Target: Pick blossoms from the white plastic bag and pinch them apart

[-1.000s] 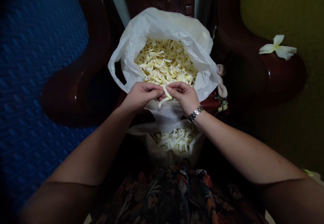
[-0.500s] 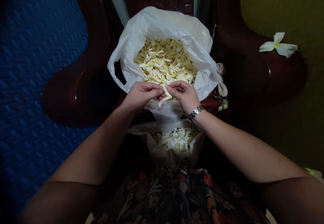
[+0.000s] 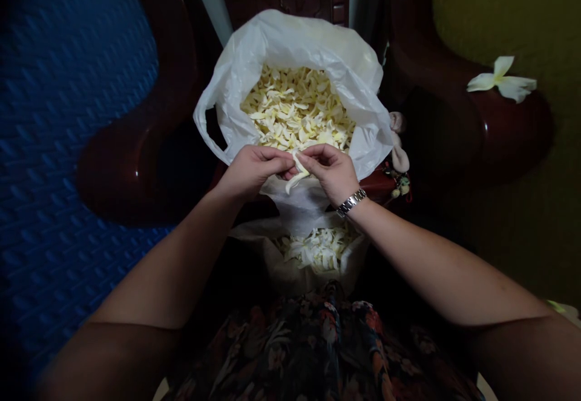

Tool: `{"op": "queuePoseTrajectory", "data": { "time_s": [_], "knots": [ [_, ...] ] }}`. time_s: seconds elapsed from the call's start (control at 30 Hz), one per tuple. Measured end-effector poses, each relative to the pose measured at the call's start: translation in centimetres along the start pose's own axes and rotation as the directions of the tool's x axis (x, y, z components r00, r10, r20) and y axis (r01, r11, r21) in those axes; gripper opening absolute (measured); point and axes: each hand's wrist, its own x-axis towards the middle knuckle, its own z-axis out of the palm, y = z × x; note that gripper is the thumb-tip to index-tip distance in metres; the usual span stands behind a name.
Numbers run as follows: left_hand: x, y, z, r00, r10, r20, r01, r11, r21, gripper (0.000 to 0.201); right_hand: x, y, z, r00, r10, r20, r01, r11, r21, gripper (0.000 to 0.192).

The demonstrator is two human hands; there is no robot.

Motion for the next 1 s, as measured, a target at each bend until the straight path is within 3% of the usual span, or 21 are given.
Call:
{"op": "queuePoseTrajectory", "data": {
  "time_s": [0.27, 0.7, 1.0],
  "knots": [
    [0.15, -0.06, -0.27, 1.000, 0.004, 0.026, -0.005, 1.000, 0.026, 0.007, -0.34, -0.12, 0.00, 0.995, -0.097, 0.033, 0.100, 0.986, -0.132, 0.038],
    [0.01, 0.12, 0.08, 0.994, 0.076, -0.077, -0.060, 0.978, 0.200, 0.009, -0.79, 0.58, 0.56, 0.997, -0.016, 0.078, 0.024, 0.995, -0.101, 0.041],
    [0.01, 0.22, -0.14, 0.997, 0.070, -0.043, -0.066, 0.994, 0.083, 0.008, -1.03, -0.16, 0.65, 0.996, -0.040, 0.074, 0.047, 0.994, -0.094, 0.028]
  ]
}}
